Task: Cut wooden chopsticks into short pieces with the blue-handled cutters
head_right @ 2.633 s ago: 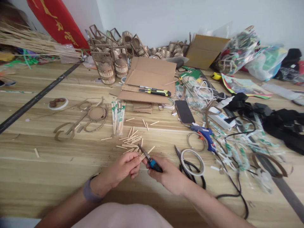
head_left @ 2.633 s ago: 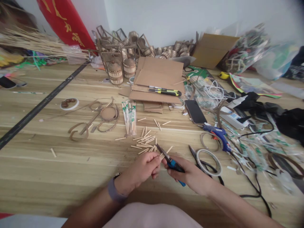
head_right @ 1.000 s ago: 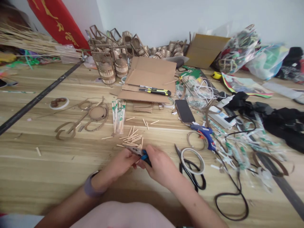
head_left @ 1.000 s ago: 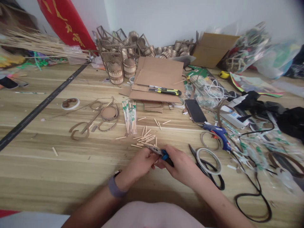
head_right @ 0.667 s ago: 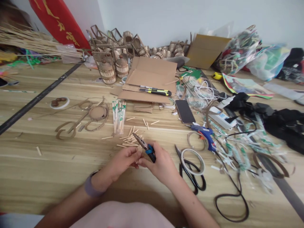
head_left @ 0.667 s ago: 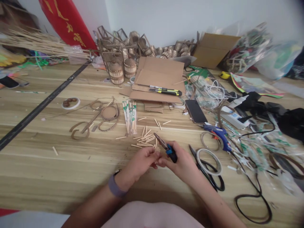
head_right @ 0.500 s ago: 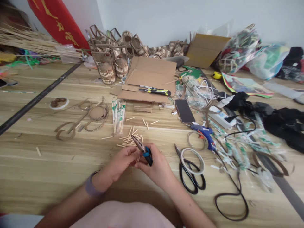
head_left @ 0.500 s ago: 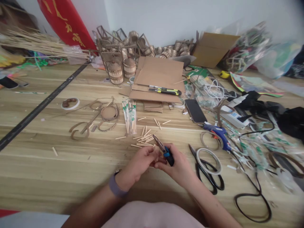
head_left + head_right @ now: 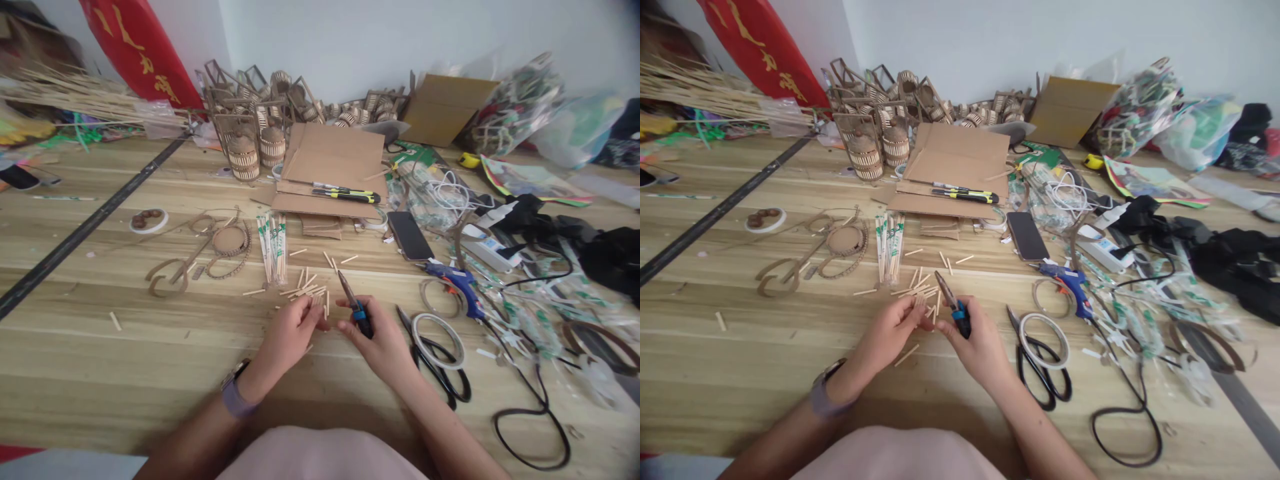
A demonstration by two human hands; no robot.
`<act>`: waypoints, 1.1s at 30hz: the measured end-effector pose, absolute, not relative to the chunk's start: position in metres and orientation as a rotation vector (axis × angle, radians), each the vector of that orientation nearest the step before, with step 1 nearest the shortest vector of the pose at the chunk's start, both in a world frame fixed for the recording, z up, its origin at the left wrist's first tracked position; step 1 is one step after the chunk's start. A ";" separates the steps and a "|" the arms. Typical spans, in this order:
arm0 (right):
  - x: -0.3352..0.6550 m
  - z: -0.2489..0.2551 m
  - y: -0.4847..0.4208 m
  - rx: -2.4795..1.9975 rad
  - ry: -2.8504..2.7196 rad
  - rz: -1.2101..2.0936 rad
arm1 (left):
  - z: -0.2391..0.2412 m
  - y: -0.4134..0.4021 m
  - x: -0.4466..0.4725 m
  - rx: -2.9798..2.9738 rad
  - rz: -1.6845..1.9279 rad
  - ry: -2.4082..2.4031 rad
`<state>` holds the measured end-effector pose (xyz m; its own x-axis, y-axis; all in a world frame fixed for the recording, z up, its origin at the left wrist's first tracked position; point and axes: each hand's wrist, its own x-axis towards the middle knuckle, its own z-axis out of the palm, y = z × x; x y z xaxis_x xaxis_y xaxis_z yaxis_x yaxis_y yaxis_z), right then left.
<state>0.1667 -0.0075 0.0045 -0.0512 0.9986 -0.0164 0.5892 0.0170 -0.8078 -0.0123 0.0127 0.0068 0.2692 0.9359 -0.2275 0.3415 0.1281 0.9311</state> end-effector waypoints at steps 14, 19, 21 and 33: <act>0.198 -0.021 0.008 -1.861 -1.976 0.162 | 0.007 0.023 -0.028 1.930 1.002 1.597; 0.197 -0.028 0.010 -2.022 -2.146 -0.100 | 0.012 0.030 -0.041 1.871 0.785 1.847; 0.196 -0.029 0.010 -2.055 -2.160 -0.161 | 0.015 0.036 -0.046 1.955 0.591 1.935; 0.198 -0.031 0.010 -2.029 -2.112 -0.374 | 0.019 0.087 -0.039 2.097 -0.036 2.083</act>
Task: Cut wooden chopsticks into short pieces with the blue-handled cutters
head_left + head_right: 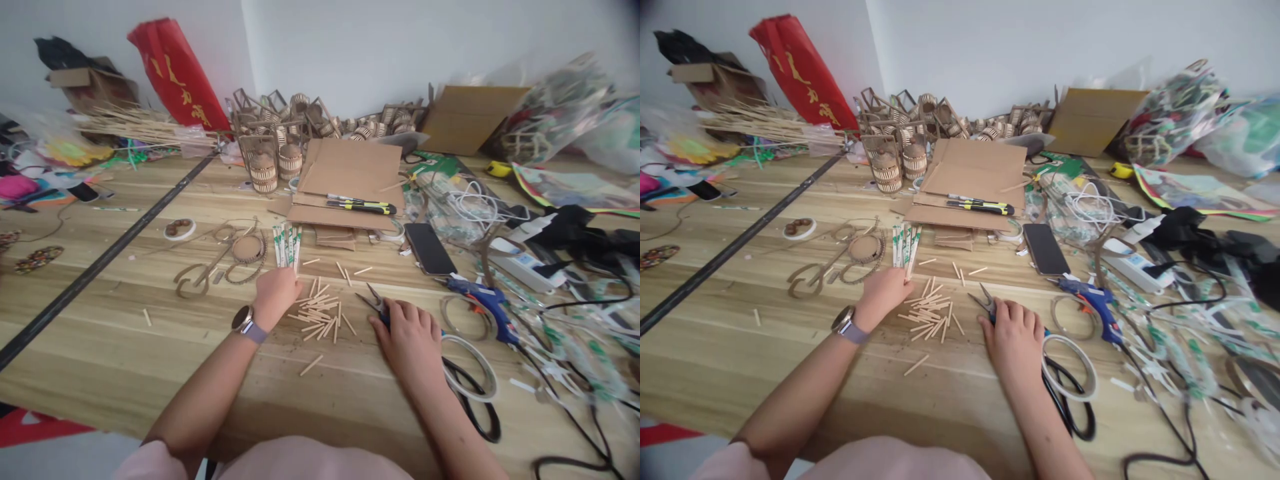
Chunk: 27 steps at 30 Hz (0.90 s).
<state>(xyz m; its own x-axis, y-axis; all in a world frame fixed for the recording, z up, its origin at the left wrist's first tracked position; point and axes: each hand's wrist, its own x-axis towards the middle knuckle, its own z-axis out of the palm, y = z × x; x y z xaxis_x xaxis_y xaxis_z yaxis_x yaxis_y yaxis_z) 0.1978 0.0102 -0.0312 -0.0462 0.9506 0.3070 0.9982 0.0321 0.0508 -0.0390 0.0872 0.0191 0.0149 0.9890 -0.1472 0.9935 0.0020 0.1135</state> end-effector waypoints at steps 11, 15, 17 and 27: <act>0.196 -0.022 0.008 -1.865 -1.992 -0.189 | 0.042 0.056 -0.062 1.978 0.154 2.454; 0.199 -0.019 0.009 -1.644 -1.835 0.251 | 0.037 0.029 -0.043 1.944 0.471 2.152; 0.200 -0.019 0.010 -1.535 -1.635 0.597 | 0.030 0.012 -0.028 1.872 0.519 1.752; 0.216 -0.005 0.019 -1.172 -0.626 0.983 | 0.003 -0.017 0.002 1.804 0.456 1.214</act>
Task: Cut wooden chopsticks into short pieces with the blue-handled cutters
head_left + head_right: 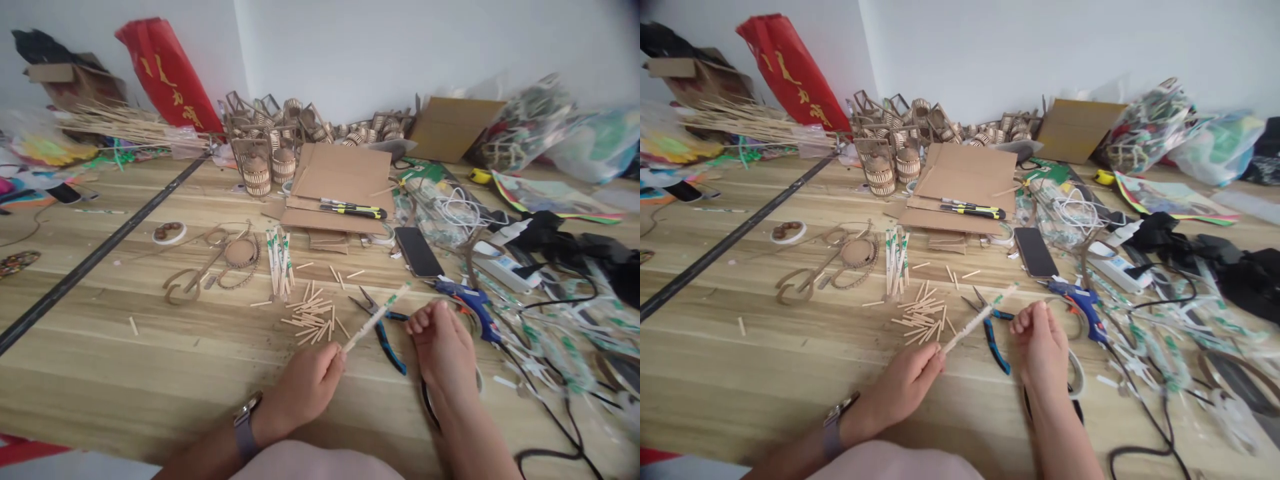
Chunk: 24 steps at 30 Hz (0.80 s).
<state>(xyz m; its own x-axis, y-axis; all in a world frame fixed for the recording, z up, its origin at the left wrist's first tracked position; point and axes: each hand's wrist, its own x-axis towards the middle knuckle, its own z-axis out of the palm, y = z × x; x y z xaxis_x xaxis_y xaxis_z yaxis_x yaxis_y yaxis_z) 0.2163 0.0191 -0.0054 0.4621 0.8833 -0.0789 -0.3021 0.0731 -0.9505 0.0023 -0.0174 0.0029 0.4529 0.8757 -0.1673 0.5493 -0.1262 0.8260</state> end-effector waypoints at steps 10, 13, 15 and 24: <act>0.215 -0.012 0.023 -1.216 -0.520 1.101 | 0.005 -0.020 0.002 1.914 0.322 1.065; 0.197 -0.010 0.015 -1.202 -0.535 1.127 | 0.003 -0.021 0.003 1.910 0.372 1.085; 0.178 -0.011 0.003 -1.189 -0.588 1.184 | 0.000 -0.022 0.004 1.883 0.439 1.109; 0.155 -0.007 -0.018 -1.124 -0.856 1.372 | -0.003 -0.019 0.002 1.760 0.477 1.033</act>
<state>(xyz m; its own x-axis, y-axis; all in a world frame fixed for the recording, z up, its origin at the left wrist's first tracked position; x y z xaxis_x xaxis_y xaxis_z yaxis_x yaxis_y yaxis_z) 0.1555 -0.0181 -0.0071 0.0642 0.9864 -0.1511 -0.2972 -0.1256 -0.9465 0.0019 -0.0189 -0.0031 0.5573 0.8185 -0.1396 0.4242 -0.1362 0.8953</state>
